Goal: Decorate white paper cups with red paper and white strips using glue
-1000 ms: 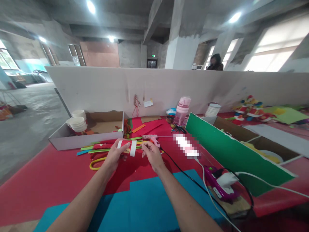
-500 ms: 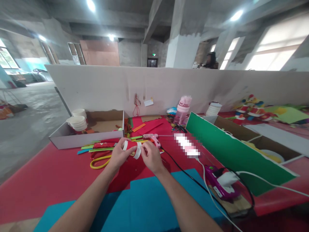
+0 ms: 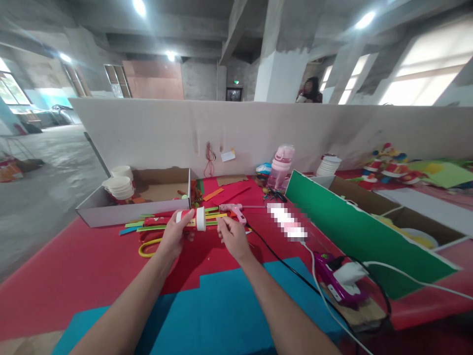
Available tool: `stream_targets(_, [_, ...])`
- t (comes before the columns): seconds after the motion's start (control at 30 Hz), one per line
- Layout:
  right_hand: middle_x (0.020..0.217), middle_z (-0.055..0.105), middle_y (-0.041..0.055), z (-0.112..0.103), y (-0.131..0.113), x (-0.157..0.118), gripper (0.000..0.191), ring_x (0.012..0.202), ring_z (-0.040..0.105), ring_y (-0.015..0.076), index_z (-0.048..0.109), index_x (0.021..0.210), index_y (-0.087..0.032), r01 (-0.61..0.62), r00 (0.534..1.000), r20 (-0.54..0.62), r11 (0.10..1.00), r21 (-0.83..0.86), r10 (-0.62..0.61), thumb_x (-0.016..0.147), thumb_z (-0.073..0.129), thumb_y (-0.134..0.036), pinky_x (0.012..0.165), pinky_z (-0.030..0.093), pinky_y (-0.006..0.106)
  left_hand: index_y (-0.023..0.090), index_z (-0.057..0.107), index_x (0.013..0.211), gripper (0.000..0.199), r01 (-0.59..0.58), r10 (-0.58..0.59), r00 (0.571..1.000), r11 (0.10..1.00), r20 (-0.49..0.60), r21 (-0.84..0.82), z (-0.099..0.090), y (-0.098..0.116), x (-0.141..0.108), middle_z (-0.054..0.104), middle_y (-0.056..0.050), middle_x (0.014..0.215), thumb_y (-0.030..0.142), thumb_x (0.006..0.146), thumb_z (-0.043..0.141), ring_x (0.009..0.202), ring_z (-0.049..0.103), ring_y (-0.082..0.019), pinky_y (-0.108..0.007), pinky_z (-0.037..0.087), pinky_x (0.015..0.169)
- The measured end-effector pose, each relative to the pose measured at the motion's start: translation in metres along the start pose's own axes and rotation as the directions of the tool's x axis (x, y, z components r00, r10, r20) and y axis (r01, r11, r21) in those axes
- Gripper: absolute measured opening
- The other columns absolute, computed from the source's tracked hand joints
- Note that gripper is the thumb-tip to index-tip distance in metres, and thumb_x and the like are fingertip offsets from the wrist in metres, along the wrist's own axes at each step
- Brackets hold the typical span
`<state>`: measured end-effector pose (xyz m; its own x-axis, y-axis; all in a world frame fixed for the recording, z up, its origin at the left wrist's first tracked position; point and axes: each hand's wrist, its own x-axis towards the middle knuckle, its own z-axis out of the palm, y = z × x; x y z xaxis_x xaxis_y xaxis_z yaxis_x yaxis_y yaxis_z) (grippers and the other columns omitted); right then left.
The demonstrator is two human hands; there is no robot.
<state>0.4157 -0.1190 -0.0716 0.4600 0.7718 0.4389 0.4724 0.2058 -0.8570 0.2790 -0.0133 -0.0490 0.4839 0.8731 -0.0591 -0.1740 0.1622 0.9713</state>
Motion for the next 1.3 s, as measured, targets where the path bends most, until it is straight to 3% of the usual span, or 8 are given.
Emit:
stream_targets(0.23, [0.072, 0.065, 0.001, 0.004, 0.0, 0.0, 0.016, 0.062, 0.058, 0.0143, 0.063, 0.082, -0.019, -0.016, 0.997, 0.08, 0.999, 0.05, 0.012, 0.086, 0.055, -0.032, 0.059, 0.045, 0.025, 0.019, 0.052, 0.087, 0.042, 0.069, -0.069, 0.998, 0.997, 0.014, -0.017, 0.001, -0.001, 0.0, 0.055, 0.005, 0.055, 0.051, 0.068, 0.072, 0.036, 0.048, -0.01, -0.02, 0.038, 0.032])
stream_targets(0.37, [0.087, 0.067, 0.0035, 0.004, -0.005, -0.002, 0.013, 0.076, 0.06, 0.0162, 0.064, 0.09, -0.019, 0.106, 0.99, 0.092, 0.994, 0.013, -0.107, 0.086, 0.057, -0.03, 0.069, 0.046, 0.026, 0.02, 0.051, 0.086, 0.043, 0.093, -0.094, 0.995, 0.995, 0.022, 0.023, 0.006, -0.001, -0.004, 0.054, 0.005, 0.053, 0.052, 0.067, 0.073, 0.034, 0.047, -0.01, -0.019, 0.036, 0.03])
stream_targets(0.6, [0.076, 0.056, 0.0029, 0.005, -0.009, -0.005, 0.024, 0.073, 0.052, 0.0151, 0.053, 0.073, -0.019, 0.313, 0.944, 0.16, 0.934, -0.174, -0.287, 0.093, 0.041, -0.023, 0.065, 0.039, 0.025, 0.019, 0.049, 0.081, 0.047, 0.025, -0.025, 1.0, 0.99, -0.003, 0.14, 0.009, -0.004, -0.007, 0.053, 0.005, 0.052, 0.056, 0.065, 0.073, 0.032, 0.045, -0.009, -0.019, 0.036, 0.028])
stream_targets(0.7, [0.067, 0.052, 0.0003, 0.003, -0.01, -0.003, 0.024, 0.064, 0.049, 0.0137, 0.049, 0.067, -0.019, 0.24, 0.968, 0.101, 0.962, -0.127, -0.228, 0.09, 0.044, -0.025, 0.06, 0.037, 0.024, 0.019, 0.048, 0.08, 0.047, 0.018, -0.017, 1.0, 0.991, -0.005, 0.134, 0.01, -0.004, -0.008, 0.053, 0.006, 0.052, 0.056, 0.064, 0.074, 0.032, 0.045, -0.009, -0.019, 0.036, 0.028])
stream_targets(0.83, [0.055, 0.048, -0.003, -0.002, -0.006, 0.002, 0.025, 0.051, 0.047, 0.0117, 0.05, 0.067, -0.02, -0.017, 1.0, -0.024, 0.992, 0.128, 0.02, 0.088, 0.046, -0.033, 0.05, 0.037, 0.023, 0.02, 0.049, 0.081, 0.047, 0.041, -0.037, 0.999, 0.993, -0.037, 0.113, 0.008, -0.003, -0.007, 0.053, 0.006, 0.05, 0.053, 0.063, 0.075, 0.031, 0.045, -0.009, -0.019, 0.034, 0.028])
stream_targets(0.97, [0.07, 0.062, 0.0005, 0.001, 0.001, 0.004, 0.022, 0.059, 0.057, 0.013, 0.062, 0.079, -0.019, -0.112, 0.992, 0.083, 0.973, 0.201, 0.097, 0.085, 0.052, -0.038, 0.057, 0.045, 0.024, 0.02, 0.048, 0.081, 0.046, 0.063, -0.061, 0.997, 0.996, -0.039, 0.065, 0.004, -0.005, -0.002, 0.054, 0.006, 0.05, 0.054, 0.064, 0.074, 0.031, 0.045, -0.009, -0.02, 0.034, 0.028])
stream_targets(1.13, [0.068, 0.062, -0.0005, 0.01, 0.002, 0.0, 0.018, 0.057, 0.056, 0.0133, 0.064, 0.079, -0.018, -0.104, 0.984, 0.164, 0.978, 0.18, 0.074, 0.081, 0.06, -0.036, 0.057, 0.044, 0.024, 0.019, 0.049, 0.082, 0.046, 0.087, -0.086, 0.996, 0.994, -0.023, 0.07, 0.006, -0.007, -0.002, 0.054, 0.005, 0.049, 0.052, 0.063, 0.075, 0.031, 0.045, -0.009, -0.02, 0.035, 0.028])
stream_targets(1.3, [0.069, 0.056, 0.0003, 0.01, -0.007, -0.005, 0.022, 0.065, 0.052, 0.0138, 0.055, 0.072, -0.019, 0.137, 0.988, 0.077, 0.99, -0.045, -0.133, 0.09, 0.046, -0.029, 0.062, 0.039, 0.024, 0.018, 0.051, 0.079, 0.045, 0.142, -0.144, 0.989, 0.988, 0.022, 0.058, 0.01, -0.009, -0.006, 0.054, 0.004, 0.048, 0.053, 0.063, 0.075, 0.03, 0.045, -0.01, -0.02, 0.036, 0.028])
